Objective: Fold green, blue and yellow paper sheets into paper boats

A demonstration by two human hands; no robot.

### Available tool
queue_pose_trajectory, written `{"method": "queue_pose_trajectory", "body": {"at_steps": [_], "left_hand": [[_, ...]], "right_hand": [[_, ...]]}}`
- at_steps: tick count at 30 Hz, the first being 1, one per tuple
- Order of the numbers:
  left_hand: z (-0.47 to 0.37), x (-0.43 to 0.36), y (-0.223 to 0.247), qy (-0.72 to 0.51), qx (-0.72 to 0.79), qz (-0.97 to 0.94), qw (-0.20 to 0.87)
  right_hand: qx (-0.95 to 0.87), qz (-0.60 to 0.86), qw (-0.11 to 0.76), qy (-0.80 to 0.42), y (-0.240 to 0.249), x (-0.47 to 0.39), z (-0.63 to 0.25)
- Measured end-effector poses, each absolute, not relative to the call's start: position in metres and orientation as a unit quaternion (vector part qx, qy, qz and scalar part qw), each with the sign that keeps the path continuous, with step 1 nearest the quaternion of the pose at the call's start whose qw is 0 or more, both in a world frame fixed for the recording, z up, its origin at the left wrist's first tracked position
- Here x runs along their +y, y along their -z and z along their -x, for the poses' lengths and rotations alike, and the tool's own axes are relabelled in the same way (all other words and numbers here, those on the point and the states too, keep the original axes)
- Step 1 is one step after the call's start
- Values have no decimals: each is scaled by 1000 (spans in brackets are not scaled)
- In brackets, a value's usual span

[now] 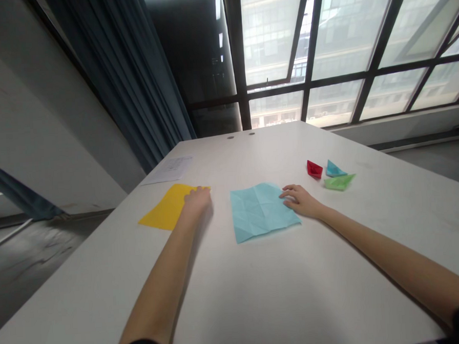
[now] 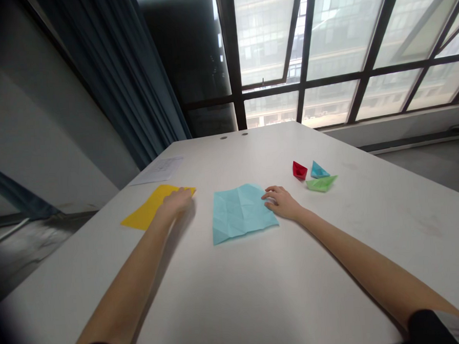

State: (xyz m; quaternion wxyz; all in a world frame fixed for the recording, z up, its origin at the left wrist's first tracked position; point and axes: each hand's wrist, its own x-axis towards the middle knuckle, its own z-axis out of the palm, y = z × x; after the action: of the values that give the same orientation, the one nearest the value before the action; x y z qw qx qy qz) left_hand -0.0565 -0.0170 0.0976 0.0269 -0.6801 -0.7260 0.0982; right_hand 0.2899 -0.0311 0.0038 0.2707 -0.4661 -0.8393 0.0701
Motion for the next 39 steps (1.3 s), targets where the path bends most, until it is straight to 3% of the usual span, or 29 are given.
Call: {"method": "queue_pose_trajectory", "body": {"at_steps": [9,18,23,29,39], "left_hand": [[98,-3,-73,-109,-816,566,-42],[103,-1,-72,-91,-848,522,-23],[81,-2,-74,11,-787,612,74],[22,-12,-57,92,-660,742,72],[-3,-24,-25,147,-623,768,21]], "right_hand": [[-852,456,255,-34,-5,-35,-291],[-848,465,253,-26,-7,-36,-290],[-843,478,245,-16,-9,-37,-288],[-834,499,237,5,-10,-39,-289],[-813,537,226,3,-11,-32,-304]]}}
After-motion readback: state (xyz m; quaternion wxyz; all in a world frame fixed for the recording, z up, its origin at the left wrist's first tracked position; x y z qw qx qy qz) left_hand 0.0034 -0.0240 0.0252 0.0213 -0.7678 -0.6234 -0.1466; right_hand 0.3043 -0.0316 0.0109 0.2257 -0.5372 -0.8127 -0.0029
